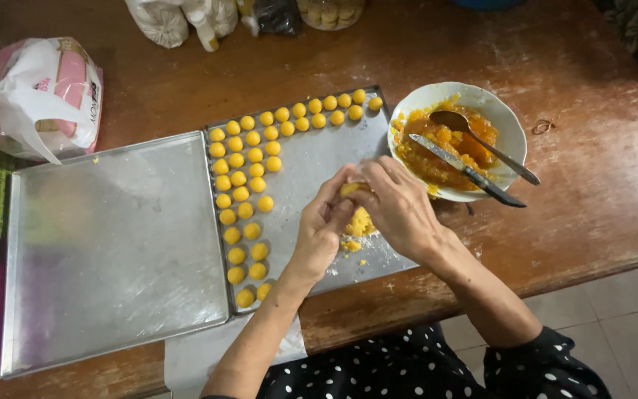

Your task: The person takes a small portion of yellow dough, flattens it in their palm, and uses a spoon to add a small amount of orange filling from a bowl. They then fold the dough around the filling and roll it between their palms to form a smooth ball, which is placed on a metal tray alongside other finished balls.

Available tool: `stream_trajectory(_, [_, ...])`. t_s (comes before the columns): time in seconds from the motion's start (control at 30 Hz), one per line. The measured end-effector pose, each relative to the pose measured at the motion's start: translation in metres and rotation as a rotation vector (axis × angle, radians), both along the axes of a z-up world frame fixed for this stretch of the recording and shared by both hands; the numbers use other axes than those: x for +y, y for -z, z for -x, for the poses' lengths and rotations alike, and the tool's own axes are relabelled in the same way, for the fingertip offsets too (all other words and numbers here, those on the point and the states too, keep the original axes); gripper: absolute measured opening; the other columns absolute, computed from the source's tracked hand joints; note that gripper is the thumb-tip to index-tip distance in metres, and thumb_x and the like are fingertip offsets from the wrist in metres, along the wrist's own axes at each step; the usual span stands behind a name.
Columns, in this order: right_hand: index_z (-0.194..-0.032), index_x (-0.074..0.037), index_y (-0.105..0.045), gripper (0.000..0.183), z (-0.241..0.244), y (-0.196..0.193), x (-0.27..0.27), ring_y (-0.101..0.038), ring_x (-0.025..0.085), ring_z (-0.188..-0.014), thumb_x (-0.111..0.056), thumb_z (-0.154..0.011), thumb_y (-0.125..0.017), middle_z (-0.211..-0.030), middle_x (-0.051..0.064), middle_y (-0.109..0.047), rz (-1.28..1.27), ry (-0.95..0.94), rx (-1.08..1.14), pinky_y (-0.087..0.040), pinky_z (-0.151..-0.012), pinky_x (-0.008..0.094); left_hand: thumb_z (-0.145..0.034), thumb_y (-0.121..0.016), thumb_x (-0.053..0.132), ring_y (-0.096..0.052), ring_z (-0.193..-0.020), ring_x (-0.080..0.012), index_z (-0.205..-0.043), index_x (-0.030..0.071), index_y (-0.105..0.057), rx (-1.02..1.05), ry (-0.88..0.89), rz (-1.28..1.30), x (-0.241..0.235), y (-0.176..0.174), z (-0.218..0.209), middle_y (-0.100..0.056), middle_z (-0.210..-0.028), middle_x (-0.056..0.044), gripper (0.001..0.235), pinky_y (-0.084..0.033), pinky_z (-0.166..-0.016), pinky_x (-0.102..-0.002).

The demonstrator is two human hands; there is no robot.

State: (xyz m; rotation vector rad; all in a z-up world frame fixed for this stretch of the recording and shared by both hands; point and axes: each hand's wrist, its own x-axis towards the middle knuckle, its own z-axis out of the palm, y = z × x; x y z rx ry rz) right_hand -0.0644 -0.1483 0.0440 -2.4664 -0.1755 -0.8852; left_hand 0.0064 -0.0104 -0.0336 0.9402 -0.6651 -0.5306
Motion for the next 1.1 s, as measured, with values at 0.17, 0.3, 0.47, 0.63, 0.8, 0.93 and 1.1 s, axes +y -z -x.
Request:
stream_trajectory(0.17, [-0.103,0.0,-0.069,0.01,-0.005,0.017,-0.011,-0.069,0.03,-0.082,0.002,-0.095,-0.064,-0.094,0.015,-0.065,-0.005,-0.091,-0.001,-0.057,-0.07,0.037,-0.105,-0.05,-0.002,-0.066,-0.115,-0.0256,-0.15,0.0,-0.049,0.083,-0.017,0.017,-0.006,-0.013,0.002,-0.068,-0.124,-0.021,0.045,-0.055,-0.103,-0.044])
stream_trajectory(0.3, [-0.133,0.003,-0.062,0.044,0.016,-0.054,-0.006,-0.074,0.037,-0.096,0.009,-0.089,-0.064,-0.111,0.026,-0.069,-0.323,-0.292,0.267,-0.06,-0.083,0.048,-0.106,-0.045,-0.004,-0.068,-0.113,-0.0302,-0.143,-0.004,-0.055,0.127,-0.056,0.066,-0.011,0.011,-0.008,-0.068,-0.124,-0.025,0.039,-0.059,-0.096,-0.049])
stream_trajectory(0.47, [-0.137,-0.008,-0.066,0.05,0.059,-0.02,-0.084,-0.065,0.037,-0.119,-0.007,-0.088,-0.075,-0.133,0.018,-0.066,0.132,0.133,0.311,-0.058,-0.088,0.051,-0.103,-0.053,0.0,-0.073,-0.105,-0.0372,-0.137,-0.004,-0.055,0.365,0.024,0.022,0.001,-0.041,-0.001,-0.066,-0.129,-0.028,0.035,-0.063,-0.094,-0.044])
stream_trajectory(0.63, [-0.137,-0.02,-0.067,0.047,0.085,0.007,-0.125,-0.061,0.035,-0.118,-0.03,-0.091,-0.069,-0.135,0.006,-0.068,0.387,0.48,0.576,-0.056,-0.088,0.053,-0.097,-0.063,-0.003,-0.073,-0.103,-0.0358,-0.125,-0.003,-0.063,0.472,0.129,0.103,0.005,-0.047,-0.002,-0.065,-0.131,-0.022,0.028,-0.063,-0.096,-0.04])
stream_trajectory(0.8, [-0.143,-0.021,-0.061,0.048,0.085,0.01,-0.131,-0.066,0.041,-0.111,-0.023,-0.095,-0.064,-0.137,0.01,-0.065,0.283,0.471,0.685,-0.056,-0.08,0.058,-0.102,-0.06,0.005,-0.076,-0.092,-0.0372,-0.12,-0.006,-0.066,0.433,0.085,-0.009,0.0,-0.053,0.001,-0.072,-0.11,-0.03,0.022,-0.068,-0.079,-0.039])
stream_trajectory(0.93, [-0.144,-0.024,-0.059,0.066,0.081,0.002,-0.143,-0.064,0.035,-0.115,0.004,-0.084,-0.059,-0.12,0.007,-0.072,0.366,0.396,0.694,-0.059,-0.079,0.054,-0.098,-0.065,0.007,-0.076,-0.091,-0.0347,-0.119,-0.009,-0.067,0.379,0.088,-0.058,-0.001,-0.051,-0.002,-0.073,-0.108,-0.031,0.026,-0.067,-0.085,-0.039])
stream_trajectory(1.1, [-0.131,-0.01,-0.06,0.033,0.081,-0.036,-0.127,-0.069,0.034,-0.081,-0.001,-0.102,-0.049,-0.097,0.016,-0.073,0.425,0.375,0.643,-0.06,-0.054,0.051,-0.092,-0.072,0.01,-0.074,-0.1,-0.0381,-0.124,-0.009,-0.064,0.456,0.079,0.009,-0.001,-0.033,-0.004,-0.072,-0.116,-0.027,0.038,-0.066,-0.09,-0.047])
